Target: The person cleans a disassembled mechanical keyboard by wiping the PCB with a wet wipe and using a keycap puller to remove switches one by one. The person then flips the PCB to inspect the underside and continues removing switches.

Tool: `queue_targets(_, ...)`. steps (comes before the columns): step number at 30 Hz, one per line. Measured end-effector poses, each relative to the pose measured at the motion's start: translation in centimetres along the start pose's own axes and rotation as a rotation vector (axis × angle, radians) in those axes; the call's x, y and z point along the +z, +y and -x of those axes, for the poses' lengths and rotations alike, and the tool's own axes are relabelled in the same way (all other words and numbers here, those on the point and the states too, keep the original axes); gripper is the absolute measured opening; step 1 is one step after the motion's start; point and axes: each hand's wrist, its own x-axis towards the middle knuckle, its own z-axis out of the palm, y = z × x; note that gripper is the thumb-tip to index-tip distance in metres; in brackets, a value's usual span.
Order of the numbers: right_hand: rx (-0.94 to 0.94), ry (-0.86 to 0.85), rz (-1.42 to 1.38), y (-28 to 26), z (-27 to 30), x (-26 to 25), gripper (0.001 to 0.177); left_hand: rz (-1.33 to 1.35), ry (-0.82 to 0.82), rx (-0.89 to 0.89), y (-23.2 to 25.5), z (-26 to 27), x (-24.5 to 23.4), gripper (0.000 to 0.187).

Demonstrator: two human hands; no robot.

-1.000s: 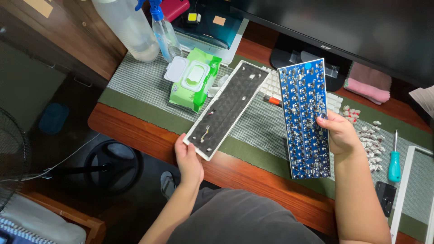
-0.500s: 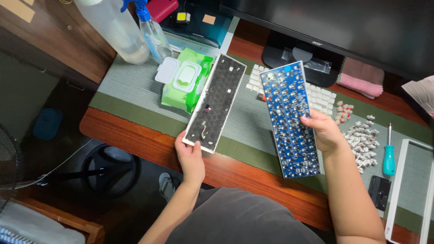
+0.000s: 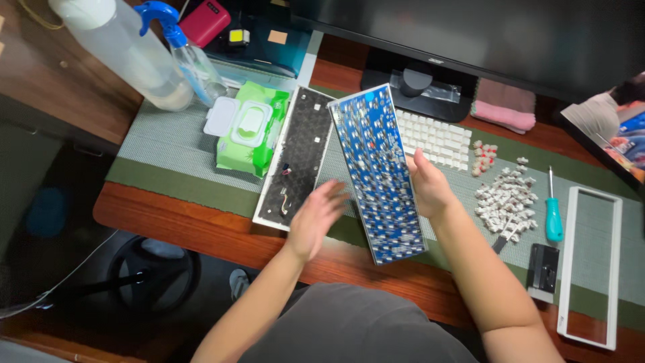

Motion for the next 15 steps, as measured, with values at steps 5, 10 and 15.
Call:
queue_targets(5, -0.292, 0.155, -0.053, 2.6, 0.2, 2.2, 0.054, 0.408, -0.287, -0.356, -2.0, -5.6, 2.0, 0.073)
queue_targets(10, -0.381, 0.291, -0.053, 2.6, 1.9, 2.2, 0.052, 0.440, -0.358, -0.538, -3.0, -7.4, 2.7, 0.072)
queue_targets(15, -0.559, 0.428, 0.124, 2.8, 3.2, 0.2, 0.042, 0.473, -0.443, -0.548, -3.8, -8.4, 3.9, 0.071)
